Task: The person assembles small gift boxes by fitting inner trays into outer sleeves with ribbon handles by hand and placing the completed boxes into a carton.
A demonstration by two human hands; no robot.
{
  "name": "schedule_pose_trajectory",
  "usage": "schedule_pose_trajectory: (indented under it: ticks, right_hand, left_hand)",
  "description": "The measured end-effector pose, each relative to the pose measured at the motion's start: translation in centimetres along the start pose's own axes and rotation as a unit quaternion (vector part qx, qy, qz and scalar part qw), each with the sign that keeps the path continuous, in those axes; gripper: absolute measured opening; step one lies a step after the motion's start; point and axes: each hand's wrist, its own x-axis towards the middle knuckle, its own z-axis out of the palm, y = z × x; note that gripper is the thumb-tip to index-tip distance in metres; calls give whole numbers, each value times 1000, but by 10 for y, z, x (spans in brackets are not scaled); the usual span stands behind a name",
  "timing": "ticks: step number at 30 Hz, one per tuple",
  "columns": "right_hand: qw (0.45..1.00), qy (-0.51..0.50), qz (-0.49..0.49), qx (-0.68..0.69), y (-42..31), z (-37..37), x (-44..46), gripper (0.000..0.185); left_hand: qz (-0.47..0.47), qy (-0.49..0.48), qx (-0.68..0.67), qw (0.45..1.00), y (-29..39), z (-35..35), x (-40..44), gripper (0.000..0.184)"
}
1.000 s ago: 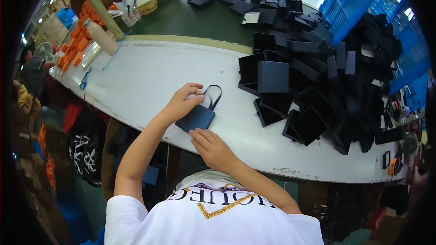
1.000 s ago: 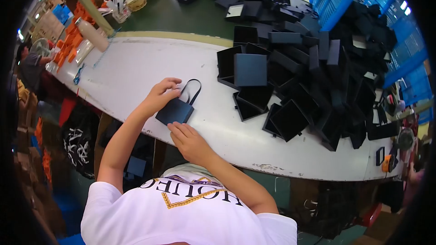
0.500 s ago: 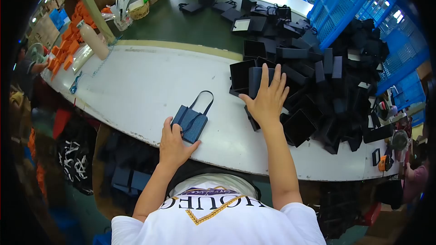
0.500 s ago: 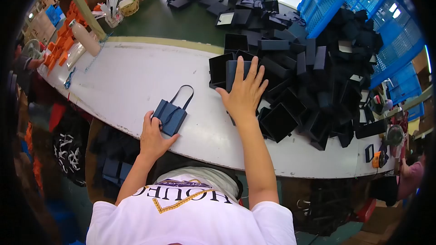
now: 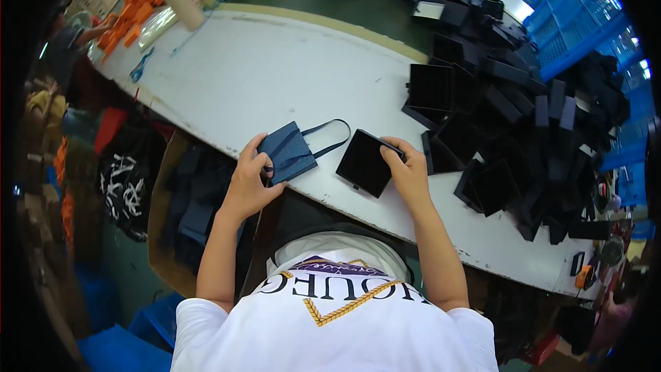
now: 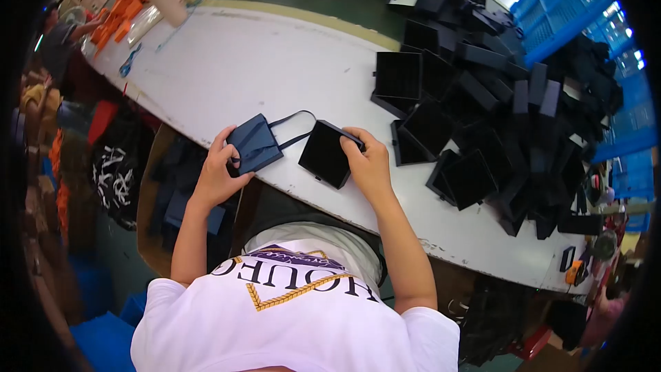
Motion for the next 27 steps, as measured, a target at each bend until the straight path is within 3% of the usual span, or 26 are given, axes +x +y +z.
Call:
schedule_pose_trajectory:
  ticks: [4, 7, 10, 13, 16, 17, 20, 23, 26, 27]
  right_hand:
    - [982, 16, -54, -182, 9, 3, 0, 34]
    - [946, 33, -175, -273, 9, -4, -5, 42]
    - [881, 20, -270, -389, -9, -12, -23, 67]
    - [862, 73, -219, -451, -27, 8, -35, 96]
    - [867, 72, -174, -462, -17, 44, -32, 117]
    - [870, 62, -145, -467, -11, 53, -29, 117]
    - [885, 34, -176, -429, -9, 51, -27, 108]
    - [897, -106, -200, -378, -13, 28, -29, 103]
    - [855, -185, -202, -440, -17, 16, -32, 102]
    - [847, -150, -217, -462, -13, 14, -34, 105]
  left_hand:
    - [-1, -15, 21, 1000, -5, -12, -4, 43]
    - [10, -21, 15, 1000, -10, -13, -2, 41]
    - [16, -18, 4, 1000, -10, -12, -2, 36]
    - [-13, -16, -24, 999, -8, -7, -2, 35]
    - [26, 30, 14, 999, -13, 3, -4, 38]
    - [22, 24, 9, 999, -11, 3, -5, 38]
    - [32, 15, 9, 999, -12, -4, -6, 37]
    - [62, 5, 11, 998, -18, -6, -5, 36]
    - [23, -24, -29, 999, -11, -11, -4, 37]
    - [7, -34, -41, 999, -10, -13, -4, 37]
